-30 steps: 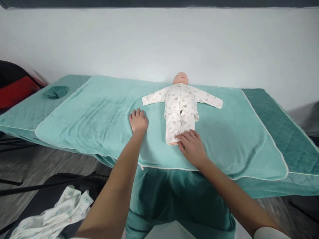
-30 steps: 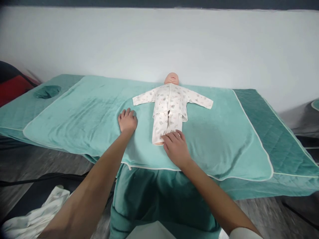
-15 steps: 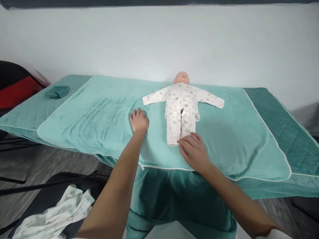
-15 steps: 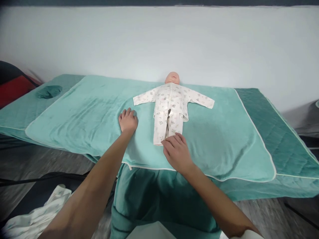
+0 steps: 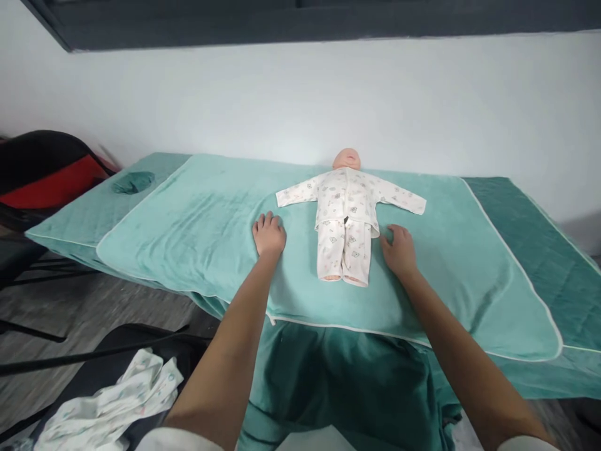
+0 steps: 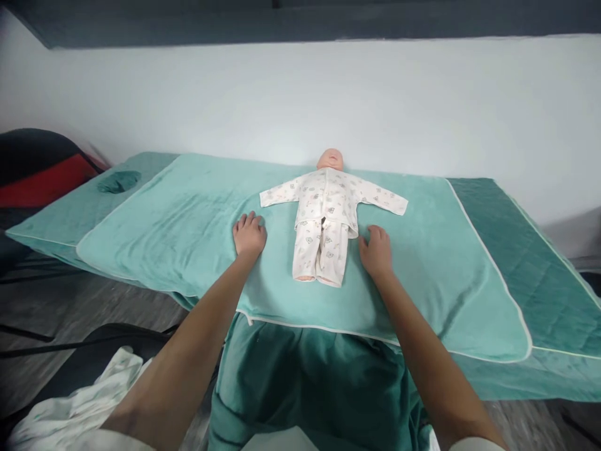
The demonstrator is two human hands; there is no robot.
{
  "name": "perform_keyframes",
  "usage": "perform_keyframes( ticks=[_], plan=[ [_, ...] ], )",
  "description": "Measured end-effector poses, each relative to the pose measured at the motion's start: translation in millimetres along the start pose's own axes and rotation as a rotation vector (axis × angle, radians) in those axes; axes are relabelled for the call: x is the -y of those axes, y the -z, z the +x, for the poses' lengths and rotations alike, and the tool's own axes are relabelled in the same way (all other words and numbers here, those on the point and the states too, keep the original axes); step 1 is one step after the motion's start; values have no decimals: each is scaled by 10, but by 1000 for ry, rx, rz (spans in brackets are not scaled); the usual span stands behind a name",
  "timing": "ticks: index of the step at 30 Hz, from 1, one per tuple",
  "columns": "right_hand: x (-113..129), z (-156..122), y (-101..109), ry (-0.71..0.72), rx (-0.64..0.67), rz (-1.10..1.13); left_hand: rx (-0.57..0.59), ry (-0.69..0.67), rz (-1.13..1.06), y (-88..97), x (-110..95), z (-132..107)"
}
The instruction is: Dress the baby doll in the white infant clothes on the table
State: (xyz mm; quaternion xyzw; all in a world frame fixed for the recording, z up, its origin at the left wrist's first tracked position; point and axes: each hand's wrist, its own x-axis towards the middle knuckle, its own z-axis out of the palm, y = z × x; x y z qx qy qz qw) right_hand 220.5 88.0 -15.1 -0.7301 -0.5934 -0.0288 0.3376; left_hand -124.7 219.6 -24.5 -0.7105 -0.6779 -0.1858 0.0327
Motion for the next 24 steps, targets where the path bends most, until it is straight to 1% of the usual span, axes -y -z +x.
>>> perform_keyframes(
  ticks=[2, 5, 7, 9, 11, 13, 16, 19, 22, 24],
  plan=[
    [-63, 93, -66, -39, 83, -144, 8, 7, -1, 9, -5, -2],
    [-82, 188, -94, -27, 196, -256, 19, 16, -2, 27, -8, -8],
    [-128, 250, -68, -38, 247, -290, 28, 13, -9, 36, -3, -12],
    [-243, 304, -2, -59, 280, -315, 33, 2, -12, 39, 8, -10],
    [-433, 327, 113, -78, 299, -337, 34, -4, 0, 34, 22, -3],
    [-678, 311, 275, -111, 298, -363, 27, -8, 13, 26, 33, 8],
    [-1075, 228, 561, -179, 271, -412, 20, -13, 16, 21, 37, 21],
    [-1431, 120, 824, -241, 255, -452, 38, 0, 19, 33, 30, 21],
    [-1705, 12, 1024, -292, 242, -469, 48, 13, 23, 45, 23, 13],
    [-1832, -57, 1129, -299, 226, -469, 39, 7, 25, 43, 25, 9]
  ],
)
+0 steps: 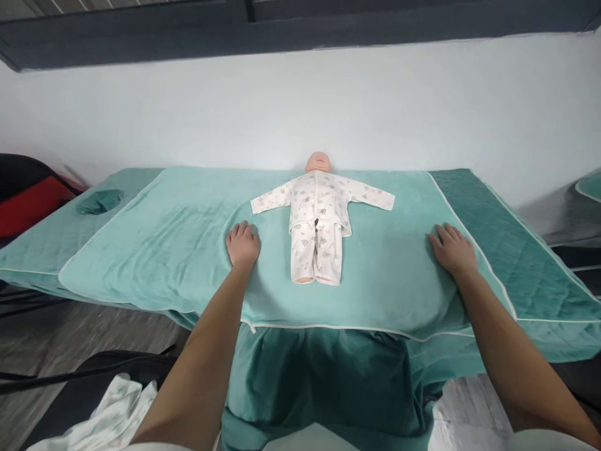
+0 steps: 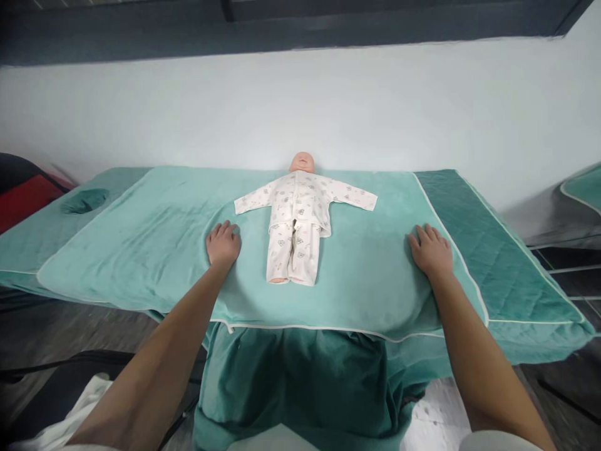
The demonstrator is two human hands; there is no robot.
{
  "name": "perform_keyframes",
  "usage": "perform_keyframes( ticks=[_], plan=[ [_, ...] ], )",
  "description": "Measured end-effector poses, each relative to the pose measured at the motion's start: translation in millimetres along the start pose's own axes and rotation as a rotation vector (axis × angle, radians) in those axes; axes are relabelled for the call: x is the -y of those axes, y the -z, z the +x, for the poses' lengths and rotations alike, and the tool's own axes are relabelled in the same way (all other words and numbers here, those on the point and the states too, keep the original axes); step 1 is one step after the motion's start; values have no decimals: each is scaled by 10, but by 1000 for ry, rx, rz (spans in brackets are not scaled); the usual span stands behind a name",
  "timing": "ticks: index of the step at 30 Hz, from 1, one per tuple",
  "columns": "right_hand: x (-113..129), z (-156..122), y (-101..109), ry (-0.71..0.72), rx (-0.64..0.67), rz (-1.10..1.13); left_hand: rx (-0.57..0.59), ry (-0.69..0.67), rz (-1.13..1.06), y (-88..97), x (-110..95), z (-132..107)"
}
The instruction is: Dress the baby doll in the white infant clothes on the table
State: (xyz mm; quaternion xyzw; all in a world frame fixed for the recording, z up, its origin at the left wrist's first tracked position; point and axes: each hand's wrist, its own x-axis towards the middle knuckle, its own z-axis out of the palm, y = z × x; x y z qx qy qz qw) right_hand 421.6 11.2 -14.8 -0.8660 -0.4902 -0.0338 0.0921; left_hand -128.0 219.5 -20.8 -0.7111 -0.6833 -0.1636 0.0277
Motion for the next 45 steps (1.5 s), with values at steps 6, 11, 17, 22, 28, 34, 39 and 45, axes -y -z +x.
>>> perform_keyframes(
  ticks=[6, 11, 17, 22, 28, 34, 39, 45],
  plan=[
    [-295, -207, 98, -9, -48, 29, -29, -12, -18, -41, 17, 15],
    [-411, -471, 203, -284, -179, -5, -41, -15, -42, -46, 14, 26],
    [-452, -694, 384, -449, -101, 1, -33, 0, -45, -43, 6, 27],
    [-568, -723, 520, -483, 48, -111, -63, -20, -55, -68, 18, 24],
    [-556, -729, 516, -347, -15, -185, -72, -20, -76, -55, 8, 19],
    [-195, -563, 406, 1, -266, -102, -67, -10, -82, -58, 6, 24],
    [411, -447, 178, 248, -281, 124, -68, -6, -100, -68, 7, 33],
    [850, -659, -30, 217, -185, 147, -69, -3, -88, -48, -7, 28]
  ],
)
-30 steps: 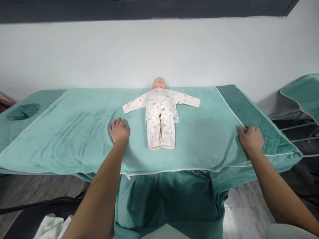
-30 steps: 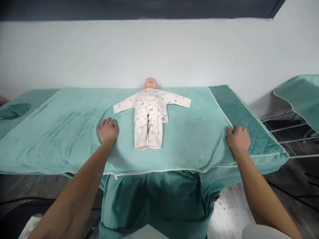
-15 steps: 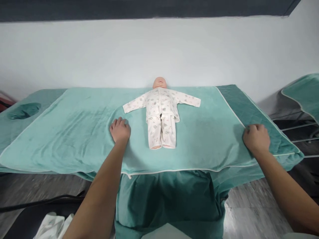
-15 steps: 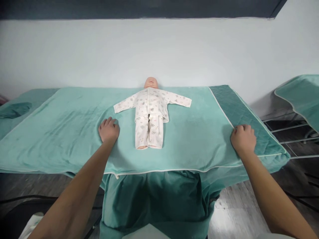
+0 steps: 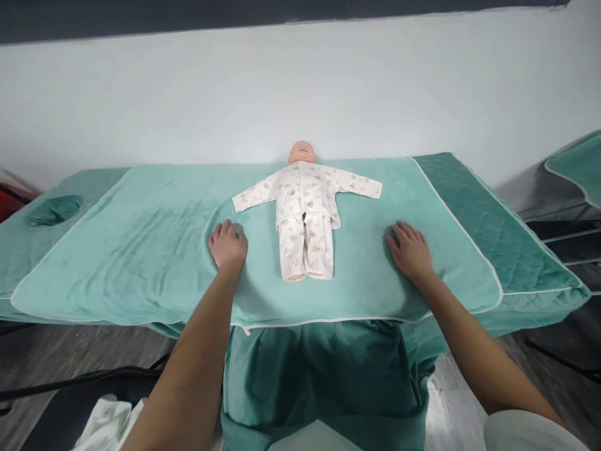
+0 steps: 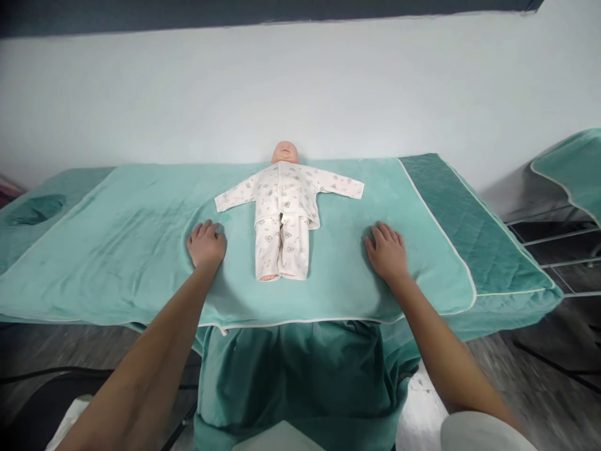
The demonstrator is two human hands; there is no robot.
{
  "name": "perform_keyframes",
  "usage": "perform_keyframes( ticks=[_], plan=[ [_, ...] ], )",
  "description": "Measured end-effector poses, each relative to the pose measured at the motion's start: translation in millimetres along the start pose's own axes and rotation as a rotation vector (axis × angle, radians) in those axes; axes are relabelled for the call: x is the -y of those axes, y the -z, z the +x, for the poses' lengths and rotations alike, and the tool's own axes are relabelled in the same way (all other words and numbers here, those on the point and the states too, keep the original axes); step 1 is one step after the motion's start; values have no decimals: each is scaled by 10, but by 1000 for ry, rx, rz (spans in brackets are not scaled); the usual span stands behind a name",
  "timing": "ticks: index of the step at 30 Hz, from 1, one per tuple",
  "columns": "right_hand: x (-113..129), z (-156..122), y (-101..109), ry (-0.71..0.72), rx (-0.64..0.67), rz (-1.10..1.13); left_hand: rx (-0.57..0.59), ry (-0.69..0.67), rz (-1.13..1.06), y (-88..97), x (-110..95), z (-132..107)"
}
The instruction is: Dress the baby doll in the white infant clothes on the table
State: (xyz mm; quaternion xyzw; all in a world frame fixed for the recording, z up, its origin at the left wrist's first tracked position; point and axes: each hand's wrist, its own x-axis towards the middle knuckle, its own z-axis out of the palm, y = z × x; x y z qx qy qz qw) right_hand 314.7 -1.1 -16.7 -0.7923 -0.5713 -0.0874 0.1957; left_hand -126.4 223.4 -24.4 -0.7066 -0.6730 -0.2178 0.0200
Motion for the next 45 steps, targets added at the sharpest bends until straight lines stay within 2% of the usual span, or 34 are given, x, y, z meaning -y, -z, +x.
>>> perform_keyframes(
  ticks=[3, 10, 13, 19, 21, 23, 26, 28, 32, 36, 38, 40, 43, 45],
  plan=[
    [-96, -145, 49, -18, 26, -37, -1, -4, -3, 2, 2, -2],
    [-530, -539, 237, -101, -10, -126, -17, -19, -22, -36, 35, -10],
    [-719, -713, 243, -167, -90, -102, -22, -21, -24, -41, 41, -13],
    [-1213, -1113, 312, -395, -355, -106, -3, -22, -22, -23, 31, -15],
    [-1332, -1220, 402, -454, -381, -141, -4, -22, -17, -23, 32, -13],
    [-1399, -1272, 517, -517, -317, -143, -2, -23, -11, -27, 35, -10],
    [-1430, -1243, 681, -627, -125, -107, -10, -29, -3, -31, 40, -10],
    [-1441, -1192, 757, -645, -49, -109, -17, -32, -1, -29, 42, -13],
    [-1503, -1150, 832, -592, -13, -126, -13, -24, -4, -19, 41, -23],
    [-1548, -1193, 857, -604, 2, -132, -12, -23, -7, -19, 37, -29],
    [-1522, -1202, 850, -591, -24, -154, -21, -24, -12, -24, 35, -29],
    [-1448, -1179, 818, -545, -128, -196, -24, -23, -14, -28, 34, -28],
    [-1242, -1062, 710, -384, -284, -174, -16, -14, -9, -30, 35, -22],
    [-1047, -921, 605, -255, -296, -88, -12, -10, -6, -33, 37, -18]
  ],
)
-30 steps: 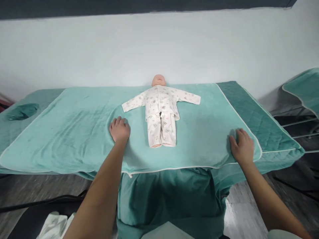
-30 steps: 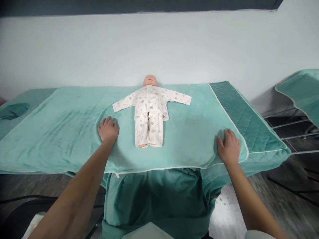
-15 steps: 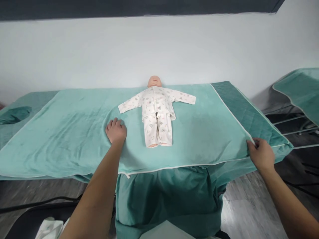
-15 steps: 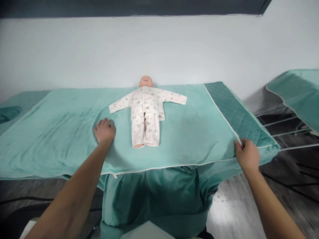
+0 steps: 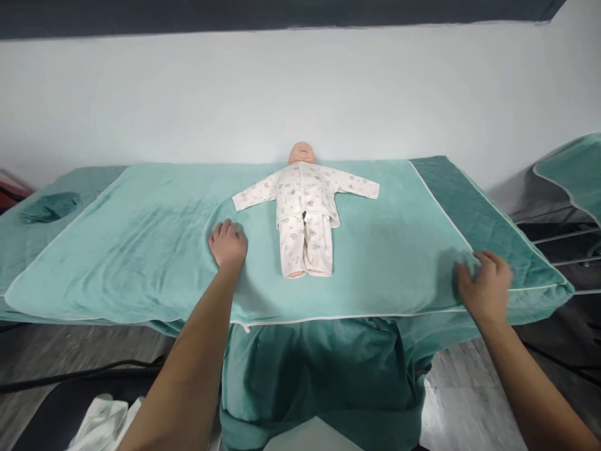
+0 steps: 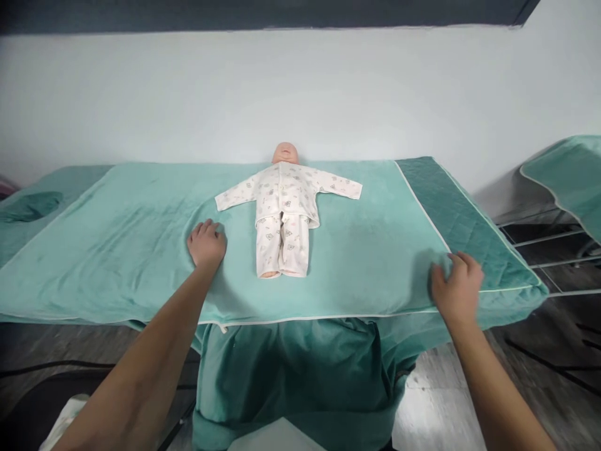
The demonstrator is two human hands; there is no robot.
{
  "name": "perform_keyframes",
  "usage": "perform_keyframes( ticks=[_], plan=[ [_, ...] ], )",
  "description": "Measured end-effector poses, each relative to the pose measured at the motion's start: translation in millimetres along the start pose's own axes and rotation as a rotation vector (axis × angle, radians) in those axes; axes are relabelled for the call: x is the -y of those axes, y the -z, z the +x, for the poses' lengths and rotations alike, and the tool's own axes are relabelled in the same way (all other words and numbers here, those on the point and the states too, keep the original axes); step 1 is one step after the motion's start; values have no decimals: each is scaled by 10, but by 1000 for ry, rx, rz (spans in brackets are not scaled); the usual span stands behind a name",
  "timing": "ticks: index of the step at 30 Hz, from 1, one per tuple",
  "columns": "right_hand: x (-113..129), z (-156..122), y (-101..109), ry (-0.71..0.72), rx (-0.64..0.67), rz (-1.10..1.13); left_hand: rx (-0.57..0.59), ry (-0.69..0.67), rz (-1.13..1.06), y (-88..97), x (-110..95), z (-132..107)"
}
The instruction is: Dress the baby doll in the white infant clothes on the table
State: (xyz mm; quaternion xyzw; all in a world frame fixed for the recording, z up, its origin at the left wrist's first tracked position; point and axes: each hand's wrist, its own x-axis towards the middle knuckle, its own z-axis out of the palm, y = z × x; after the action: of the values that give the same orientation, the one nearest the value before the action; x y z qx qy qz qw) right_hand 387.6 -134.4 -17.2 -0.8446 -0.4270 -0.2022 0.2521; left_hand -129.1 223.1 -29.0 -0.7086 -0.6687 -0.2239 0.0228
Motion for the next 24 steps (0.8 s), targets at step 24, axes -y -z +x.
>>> perform_keyframes(
  ticks=[24],
  plan=[
    [1704, 965, -1299, 279, 291, 72, 5, 22, -24, 3, 8, -21]
  ],
)
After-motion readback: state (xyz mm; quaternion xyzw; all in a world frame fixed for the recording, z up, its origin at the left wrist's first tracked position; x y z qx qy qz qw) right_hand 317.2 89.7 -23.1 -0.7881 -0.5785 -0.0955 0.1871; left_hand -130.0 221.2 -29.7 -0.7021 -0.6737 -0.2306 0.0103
